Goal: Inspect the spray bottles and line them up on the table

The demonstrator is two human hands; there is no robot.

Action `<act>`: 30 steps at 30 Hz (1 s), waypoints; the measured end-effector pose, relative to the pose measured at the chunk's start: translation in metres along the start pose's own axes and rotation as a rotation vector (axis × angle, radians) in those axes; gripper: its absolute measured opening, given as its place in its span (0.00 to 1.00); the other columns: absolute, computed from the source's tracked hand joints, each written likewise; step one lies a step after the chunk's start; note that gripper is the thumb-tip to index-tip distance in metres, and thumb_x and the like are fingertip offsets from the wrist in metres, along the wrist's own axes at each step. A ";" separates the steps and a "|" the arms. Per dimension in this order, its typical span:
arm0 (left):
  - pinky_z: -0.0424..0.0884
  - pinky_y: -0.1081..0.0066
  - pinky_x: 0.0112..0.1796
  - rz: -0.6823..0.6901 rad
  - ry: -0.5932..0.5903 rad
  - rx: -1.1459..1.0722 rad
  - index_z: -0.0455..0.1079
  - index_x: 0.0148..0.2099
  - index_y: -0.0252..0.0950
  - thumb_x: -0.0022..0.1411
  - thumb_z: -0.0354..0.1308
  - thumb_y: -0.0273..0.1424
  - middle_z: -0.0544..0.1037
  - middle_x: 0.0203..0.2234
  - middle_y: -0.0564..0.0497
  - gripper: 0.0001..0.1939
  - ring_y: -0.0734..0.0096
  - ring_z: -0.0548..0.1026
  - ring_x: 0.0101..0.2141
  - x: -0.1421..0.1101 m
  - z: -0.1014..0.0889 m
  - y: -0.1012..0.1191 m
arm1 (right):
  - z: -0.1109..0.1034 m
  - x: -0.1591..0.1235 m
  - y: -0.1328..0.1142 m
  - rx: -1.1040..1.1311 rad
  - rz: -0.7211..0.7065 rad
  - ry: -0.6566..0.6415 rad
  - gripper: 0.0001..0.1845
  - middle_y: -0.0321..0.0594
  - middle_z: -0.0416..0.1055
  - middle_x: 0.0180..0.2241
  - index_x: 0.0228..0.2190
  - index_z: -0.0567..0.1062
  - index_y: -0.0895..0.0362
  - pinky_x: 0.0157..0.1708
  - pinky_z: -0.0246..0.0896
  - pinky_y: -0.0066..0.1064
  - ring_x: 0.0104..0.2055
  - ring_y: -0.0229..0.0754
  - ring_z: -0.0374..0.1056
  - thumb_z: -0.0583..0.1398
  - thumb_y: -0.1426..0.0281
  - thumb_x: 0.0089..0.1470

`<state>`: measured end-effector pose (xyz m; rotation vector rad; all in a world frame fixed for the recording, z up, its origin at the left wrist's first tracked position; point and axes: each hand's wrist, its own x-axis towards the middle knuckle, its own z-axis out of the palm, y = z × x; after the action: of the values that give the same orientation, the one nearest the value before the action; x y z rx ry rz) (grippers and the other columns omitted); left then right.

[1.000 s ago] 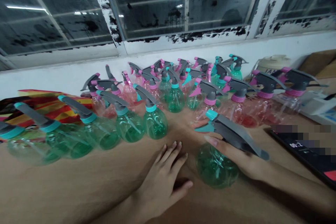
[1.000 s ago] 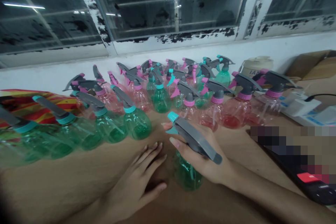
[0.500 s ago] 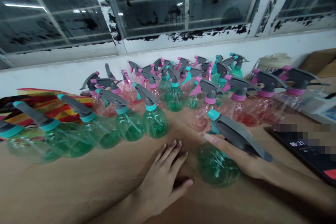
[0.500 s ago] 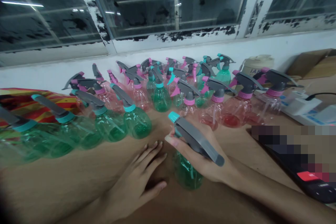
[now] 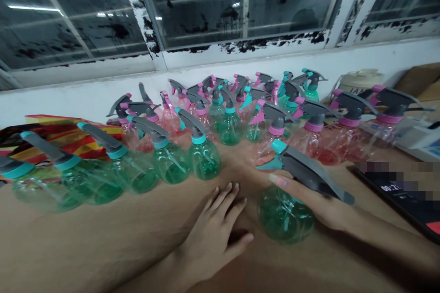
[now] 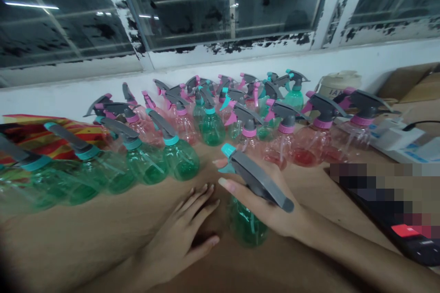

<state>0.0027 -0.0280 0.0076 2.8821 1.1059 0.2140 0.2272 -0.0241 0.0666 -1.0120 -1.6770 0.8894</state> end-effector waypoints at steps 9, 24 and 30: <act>0.53 0.51 0.58 -0.002 0.014 -0.025 0.57 0.61 0.35 0.65 0.50 0.45 0.51 0.63 0.43 0.28 0.55 0.50 0.62 -0.001 0.000 0.001 | 0.002 -0.001 -0.001 0.006 0.009 0.011 0.21 0.39 0.72 0.50 0.49 0.71 0.49 0.52 0.64 0.45 0.52 0.51 0.67 0.59 0.60 0.53; 0.53 0.52 0.58 -0.007 -0.007 -0.014 0.57 0.61 0.35 0.65 0.50 0.45 0.51 0.63 0.42 0.28 0.56 0.48 0.62 0.000 -0.001 0.001 | 0.002 -0.001 -0.004 0.022 0.008 0.031 0.13 0.38 0.74 0.44 0.41 0.74 0.49 0.49 0.66 0.42 0.49 0.49 0.69 0.59 0.61 0.53; 0.52 0.52 0.58 -0.009 -0.015 -0.006 0.56 0.62 0.36 0.66 0.49 0.46 0.51 0.64 0.43 0.28 0.57 0.48 0.62 -0.001 -0.001 0.000 | 0.000 0.001 -0.003 -0.091 -0.037 0.058 0.10 0.37 0.76 0.37 0.36 0.73 0.50 0.40 0.69 0.39 0.38 0.46 0.73 0.59 0.60 0.53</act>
<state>0.0025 -0.0287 0.0085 2.8687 1.1134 0.1947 0.2259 -0.0246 0.0695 -1.0550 -1.6943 0.7588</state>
